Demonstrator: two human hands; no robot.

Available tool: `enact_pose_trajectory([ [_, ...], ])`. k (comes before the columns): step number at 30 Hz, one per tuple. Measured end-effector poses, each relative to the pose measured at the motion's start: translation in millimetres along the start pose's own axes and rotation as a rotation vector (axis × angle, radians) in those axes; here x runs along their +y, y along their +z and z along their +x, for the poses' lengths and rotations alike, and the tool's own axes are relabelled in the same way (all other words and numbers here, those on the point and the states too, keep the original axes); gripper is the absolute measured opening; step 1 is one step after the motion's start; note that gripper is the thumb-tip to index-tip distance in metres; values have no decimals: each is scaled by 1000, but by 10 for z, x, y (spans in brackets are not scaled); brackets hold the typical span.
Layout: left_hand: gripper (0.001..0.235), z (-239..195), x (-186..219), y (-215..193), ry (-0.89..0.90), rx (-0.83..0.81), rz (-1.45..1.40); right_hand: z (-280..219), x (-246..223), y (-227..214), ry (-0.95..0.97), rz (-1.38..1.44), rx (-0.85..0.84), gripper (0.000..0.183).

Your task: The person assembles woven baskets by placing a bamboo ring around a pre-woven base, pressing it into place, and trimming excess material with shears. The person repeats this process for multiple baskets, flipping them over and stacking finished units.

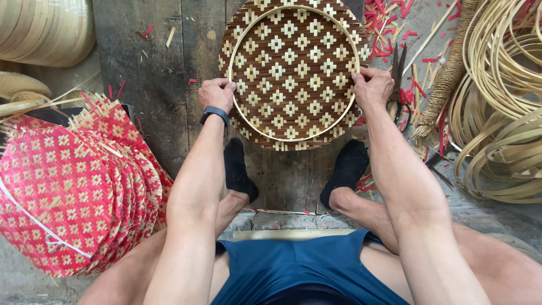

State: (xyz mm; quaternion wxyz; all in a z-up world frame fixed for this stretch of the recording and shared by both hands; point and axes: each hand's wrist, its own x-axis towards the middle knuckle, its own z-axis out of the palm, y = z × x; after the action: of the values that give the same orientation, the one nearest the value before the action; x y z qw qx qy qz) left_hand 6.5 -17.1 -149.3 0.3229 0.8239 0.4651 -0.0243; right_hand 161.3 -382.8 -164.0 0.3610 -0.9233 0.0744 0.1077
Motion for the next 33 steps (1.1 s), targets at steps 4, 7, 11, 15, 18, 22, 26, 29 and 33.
enact_pose_trajectory([
  [4,14,60,-48,-24,164,26,40,25,-3,24,-74,21,33,20],
  [7,14,105,-104,15,119,36,44,42,40,47,-41,26,28,20],
  [11,22,173,-167,46,38,1,-114,64,74,80,-52,60,11,18],
  [15,27,211,-188,40,63,15,-207,72,42,79,-10,55,-1,19],
  [18,22,165,-217,104,36,38,-166,77,50,41,95,30,-36,19],
  [22,17,116,-250,119,46,83,-138,40,92,0,7,136,-101,21],
  [26,21,118,-303,152,82,69,-283,75,184,3,-15,155,-100,21],
  [29,22,186,-394,166,67,22,-368,145,208,23,-38,238,-159,21],
  [33,24,278,-389,99,40,-70,-379,86,0,-126,-126,156,-214,21],
])
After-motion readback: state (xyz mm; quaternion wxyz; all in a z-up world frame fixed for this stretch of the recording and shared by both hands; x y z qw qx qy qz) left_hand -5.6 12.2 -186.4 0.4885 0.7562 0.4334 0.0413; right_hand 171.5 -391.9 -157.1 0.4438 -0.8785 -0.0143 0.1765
